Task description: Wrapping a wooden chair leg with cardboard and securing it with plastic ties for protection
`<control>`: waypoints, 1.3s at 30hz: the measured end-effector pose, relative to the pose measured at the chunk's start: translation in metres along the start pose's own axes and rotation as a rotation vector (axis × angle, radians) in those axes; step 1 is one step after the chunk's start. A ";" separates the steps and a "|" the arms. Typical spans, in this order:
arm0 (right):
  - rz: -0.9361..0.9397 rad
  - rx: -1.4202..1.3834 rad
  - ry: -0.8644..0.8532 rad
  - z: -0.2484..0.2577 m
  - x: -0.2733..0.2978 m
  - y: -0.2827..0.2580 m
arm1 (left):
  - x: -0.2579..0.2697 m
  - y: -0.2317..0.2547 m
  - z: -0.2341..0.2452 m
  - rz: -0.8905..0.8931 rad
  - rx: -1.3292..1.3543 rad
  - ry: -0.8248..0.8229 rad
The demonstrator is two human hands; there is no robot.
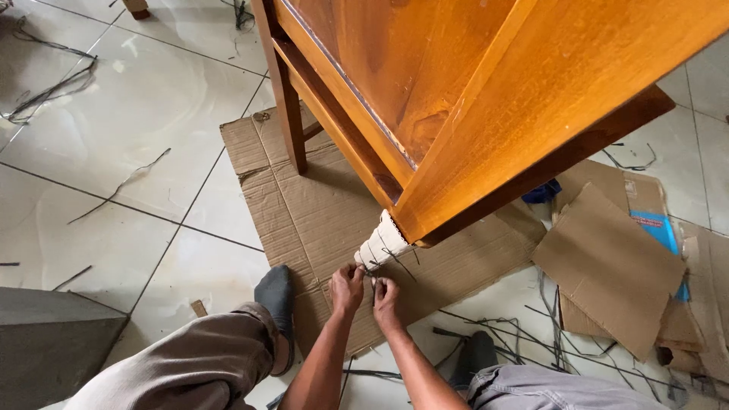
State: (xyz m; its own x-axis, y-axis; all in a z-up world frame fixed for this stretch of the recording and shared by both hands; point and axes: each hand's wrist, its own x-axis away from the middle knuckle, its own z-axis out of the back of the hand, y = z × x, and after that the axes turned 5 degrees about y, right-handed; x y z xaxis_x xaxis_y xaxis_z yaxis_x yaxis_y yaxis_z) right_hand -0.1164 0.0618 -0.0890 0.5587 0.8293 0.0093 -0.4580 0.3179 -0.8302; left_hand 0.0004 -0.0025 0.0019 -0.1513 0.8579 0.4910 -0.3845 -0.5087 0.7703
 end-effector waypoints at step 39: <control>0.107 0.224 -0.073 0.043 0.023 -0.078 | -0.001 -0.025 -0.023 0.192 0.674 -0.182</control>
State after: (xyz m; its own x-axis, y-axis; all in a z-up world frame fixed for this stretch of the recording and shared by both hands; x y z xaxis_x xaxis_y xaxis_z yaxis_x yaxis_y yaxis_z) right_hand -0.0982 0.0757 0.0000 0.4509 0.8922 -0.0250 -0.6580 0.3133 -0.6848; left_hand -0.0108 0.0111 -0.0267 0.0172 0.7530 0.6578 0.2875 -0.6339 0.7180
